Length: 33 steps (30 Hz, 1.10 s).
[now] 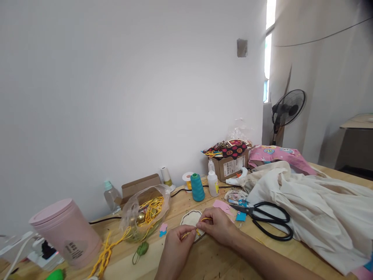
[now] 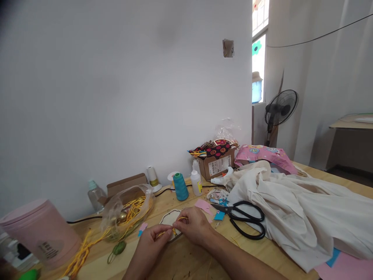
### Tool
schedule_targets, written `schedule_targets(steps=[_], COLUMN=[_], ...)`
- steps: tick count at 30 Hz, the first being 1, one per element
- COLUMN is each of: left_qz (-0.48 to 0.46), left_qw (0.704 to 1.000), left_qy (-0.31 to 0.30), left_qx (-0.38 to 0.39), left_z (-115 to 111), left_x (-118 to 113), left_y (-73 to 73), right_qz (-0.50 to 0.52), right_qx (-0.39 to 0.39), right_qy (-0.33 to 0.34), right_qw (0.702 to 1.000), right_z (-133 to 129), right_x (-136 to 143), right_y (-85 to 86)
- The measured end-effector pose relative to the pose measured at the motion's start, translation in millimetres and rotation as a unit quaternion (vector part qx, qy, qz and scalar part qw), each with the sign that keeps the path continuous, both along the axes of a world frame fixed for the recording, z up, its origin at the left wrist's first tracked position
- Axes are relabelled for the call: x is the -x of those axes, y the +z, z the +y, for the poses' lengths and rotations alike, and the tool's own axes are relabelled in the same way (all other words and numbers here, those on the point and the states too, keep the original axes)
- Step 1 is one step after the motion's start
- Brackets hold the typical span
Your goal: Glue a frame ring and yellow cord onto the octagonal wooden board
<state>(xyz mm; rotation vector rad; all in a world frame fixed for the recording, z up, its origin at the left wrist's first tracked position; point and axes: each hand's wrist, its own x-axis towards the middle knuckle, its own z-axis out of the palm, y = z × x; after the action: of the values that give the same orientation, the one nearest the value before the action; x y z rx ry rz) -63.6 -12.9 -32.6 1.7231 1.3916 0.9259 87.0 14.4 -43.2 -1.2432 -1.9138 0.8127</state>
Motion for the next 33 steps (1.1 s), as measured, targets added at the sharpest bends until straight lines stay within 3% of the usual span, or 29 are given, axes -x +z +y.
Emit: schedule_targets(steps=[7, 17, 23, 30, 33], left_qz=[0.027, 0.082, 0.084, 0.062, 0.059], left_qw=[0.999, 0.997, 0.996, 0.998, 0.998], left_qy=[0.021, 0.012, 0.021, 0.014, 0.007], left_qx=[0.011, 0.005, -0.012, -0.019, -0.016], left_z=[-1, -1, -5, -4, -4], left_x=[-2, -1, -3, 0, 1], left_y=[-3.1, -7.6, -1.3, 4.4, 3.0], right_qz=[0.025, -0.078, -0.103, -0.064, -0.093], right_qx=[0.014, -0.081, -0.056, -0.137, -0.149], right_qy=[0.006, 0.007, 0.0, 0.1, 0.108], right_qw=[1.0, 0.994, 0.993, 0.983, 0.979], right_z=[-1, -6, -3, -12, -12], right_x=[1, 1, -1, -2, -1], right_y=[-0.2, 8.7, 7.4, 13.6, 12.2])
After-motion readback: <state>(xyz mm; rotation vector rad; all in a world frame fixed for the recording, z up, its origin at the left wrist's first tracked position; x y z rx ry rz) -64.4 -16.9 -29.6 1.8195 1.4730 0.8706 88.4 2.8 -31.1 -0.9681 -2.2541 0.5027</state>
